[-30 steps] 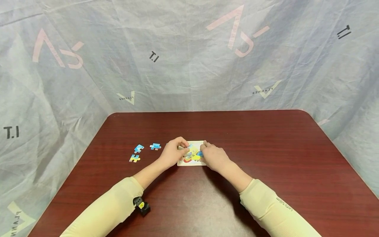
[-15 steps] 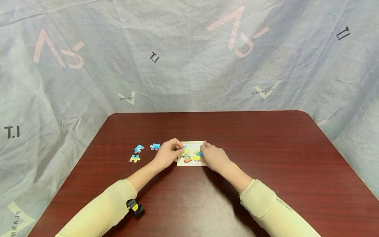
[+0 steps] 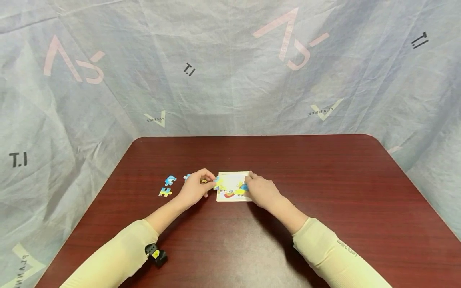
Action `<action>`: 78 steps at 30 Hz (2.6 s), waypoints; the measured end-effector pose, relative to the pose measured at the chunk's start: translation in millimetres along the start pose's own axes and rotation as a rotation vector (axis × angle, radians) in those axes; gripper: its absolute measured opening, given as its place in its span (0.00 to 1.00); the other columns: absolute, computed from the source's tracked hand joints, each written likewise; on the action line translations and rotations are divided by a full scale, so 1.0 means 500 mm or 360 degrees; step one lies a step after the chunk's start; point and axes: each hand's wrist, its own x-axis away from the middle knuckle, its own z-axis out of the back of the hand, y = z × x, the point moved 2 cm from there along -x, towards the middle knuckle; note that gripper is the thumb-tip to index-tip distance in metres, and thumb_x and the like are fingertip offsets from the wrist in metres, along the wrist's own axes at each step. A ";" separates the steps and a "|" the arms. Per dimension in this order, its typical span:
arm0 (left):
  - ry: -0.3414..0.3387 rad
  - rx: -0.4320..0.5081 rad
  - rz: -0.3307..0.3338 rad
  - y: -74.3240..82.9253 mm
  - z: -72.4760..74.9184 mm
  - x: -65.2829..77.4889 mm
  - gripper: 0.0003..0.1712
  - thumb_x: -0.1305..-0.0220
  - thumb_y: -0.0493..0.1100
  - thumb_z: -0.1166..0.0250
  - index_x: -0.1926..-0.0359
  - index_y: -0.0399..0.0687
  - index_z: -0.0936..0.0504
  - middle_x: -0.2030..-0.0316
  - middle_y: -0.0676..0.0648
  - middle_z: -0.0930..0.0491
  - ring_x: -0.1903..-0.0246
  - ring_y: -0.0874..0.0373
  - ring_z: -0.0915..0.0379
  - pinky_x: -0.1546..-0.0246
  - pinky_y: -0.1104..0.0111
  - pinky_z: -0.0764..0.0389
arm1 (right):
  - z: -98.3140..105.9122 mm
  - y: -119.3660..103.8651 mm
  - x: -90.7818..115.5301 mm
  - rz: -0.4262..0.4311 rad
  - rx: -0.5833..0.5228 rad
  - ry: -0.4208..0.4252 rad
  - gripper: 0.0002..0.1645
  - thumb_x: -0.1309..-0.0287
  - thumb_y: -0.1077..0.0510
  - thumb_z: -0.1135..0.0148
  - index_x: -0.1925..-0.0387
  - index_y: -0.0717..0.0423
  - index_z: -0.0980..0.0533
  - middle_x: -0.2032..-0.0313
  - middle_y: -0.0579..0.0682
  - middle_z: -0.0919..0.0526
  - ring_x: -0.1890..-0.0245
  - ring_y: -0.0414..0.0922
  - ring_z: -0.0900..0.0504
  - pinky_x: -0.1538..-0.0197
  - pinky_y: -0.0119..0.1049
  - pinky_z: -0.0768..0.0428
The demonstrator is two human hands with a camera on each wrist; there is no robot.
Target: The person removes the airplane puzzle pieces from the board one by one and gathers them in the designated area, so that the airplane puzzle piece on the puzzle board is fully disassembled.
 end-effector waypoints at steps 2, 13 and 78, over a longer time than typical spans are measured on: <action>0.0000 0.0001 0.0008 -0.002 0.005 0.001 0.03 0.32 0.36 0.33 0.60 0.47 0.19 0.63 0.47 0.21 0.84 0.52 0.28 0.78 0.64 0.20 | 0.000 0.001 0.000 0.0006 0.0002 0.0013 0.17 0.37 0.59 0.29 0.54 0.66 0.23 0.38 0.73 0.28 0.57 0.57 0.16 0.72 0.37 0.19; 0.0013 0.0006 0.0040 -0.018 0.029 0.014 0.05 0.33 0.35 0.32 0.59 0.47 0.19 0.67 0.49 0.19 0.83 0.54 0.28 0.77 0.64 0.21 | 0.002 -0.001 0.001 0.0001 0.0010 0.0025 0.16 0.38 0.59 0.29 0.55 0.66 0.23 0.39 0.73 0.28 0.62 0.55 0.16 0.73 0.37 0.20; 0.0201 -0.0247 0.0232 -0.090 0.157 0.061 0.07 0.35 0.39 0.29 0.57 0.46 0.11 0.67 0.51 0.15 0.84 0.56 0.29 0.81 0.66 0.27 | -0.004 0.003 -0.004 -0.0031 0.0027 -0.0002 0.16 0.38 0.59 0.29 0.56 0.65 0.23 0.38 0.73 0.28 0.57 0.57 0.16 0.73 0.38 0.20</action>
